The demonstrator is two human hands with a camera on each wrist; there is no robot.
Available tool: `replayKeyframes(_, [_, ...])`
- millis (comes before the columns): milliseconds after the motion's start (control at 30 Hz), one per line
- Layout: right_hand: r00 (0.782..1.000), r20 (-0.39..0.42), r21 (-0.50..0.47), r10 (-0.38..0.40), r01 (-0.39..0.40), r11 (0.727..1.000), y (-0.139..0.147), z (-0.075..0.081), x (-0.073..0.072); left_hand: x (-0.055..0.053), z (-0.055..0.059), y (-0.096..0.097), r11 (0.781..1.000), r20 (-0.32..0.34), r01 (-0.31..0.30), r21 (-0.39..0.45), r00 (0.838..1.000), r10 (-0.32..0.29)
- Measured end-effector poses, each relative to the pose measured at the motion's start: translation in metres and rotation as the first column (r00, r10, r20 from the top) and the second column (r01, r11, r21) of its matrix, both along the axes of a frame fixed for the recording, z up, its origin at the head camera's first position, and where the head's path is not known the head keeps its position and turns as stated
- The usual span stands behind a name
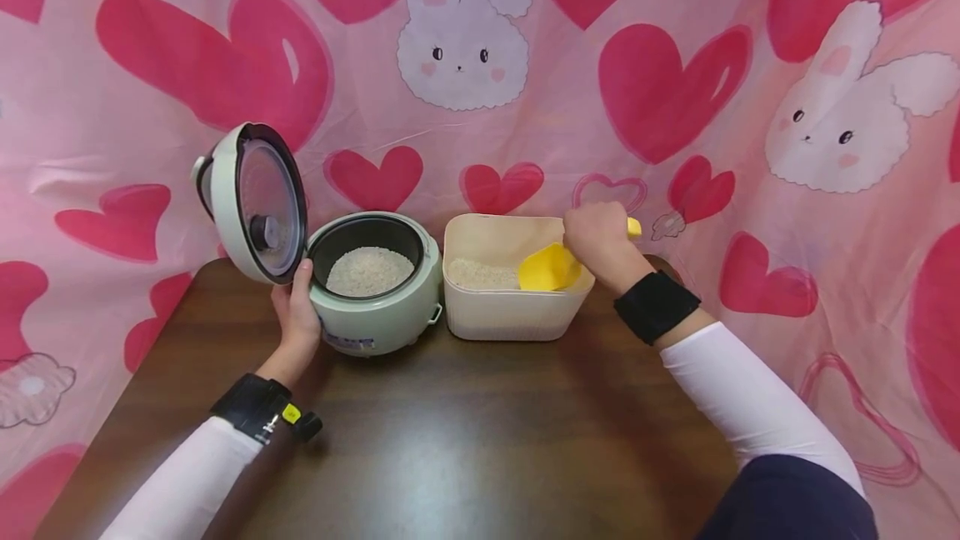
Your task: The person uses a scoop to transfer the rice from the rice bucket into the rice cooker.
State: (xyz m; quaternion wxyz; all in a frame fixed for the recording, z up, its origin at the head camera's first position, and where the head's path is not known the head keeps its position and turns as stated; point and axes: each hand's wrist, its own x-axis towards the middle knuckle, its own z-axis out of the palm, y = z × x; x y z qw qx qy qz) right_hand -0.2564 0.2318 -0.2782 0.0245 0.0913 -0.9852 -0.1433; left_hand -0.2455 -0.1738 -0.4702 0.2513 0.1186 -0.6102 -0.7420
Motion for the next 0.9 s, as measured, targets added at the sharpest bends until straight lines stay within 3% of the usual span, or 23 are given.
replayKeyframes(200, [1.0, -0.01, 0.076, 0.008, -0.007, 0.997, -0.004, 0.001, 0.001, -0.001, 0.001, -0.001, 1.0, -0.003, 0.006, 0.004, 1.0, -0.006])
replayKeyframes(333, [0.999, 0.034, 0.089, 0.014, -0.017, 0.996, -0.001, -0.007, 0.0, -0.001, 0.001, 0.0, 1.0, 0.001, -0.005, 0.009, 1.0, 0.005])
replayKeyframes(600, [0.993, 0.117, 0.035, 0.011, -0.015, 0.999, 0.008, -0.024, -0.001, -0.001, 0.001, 0.001, 1.0, 0.002, -0.007, 0.011, 1.0, 0.007])
replayKeyframes(900, [0.983, 0.179, -0.077, -0.043, 0.058, 0.995, 0.005, -0.034, -0.001, -0.002, 0.001, 0.001, 1.0, 0.005, -0.014, 0.009, 1.0, 0.014])
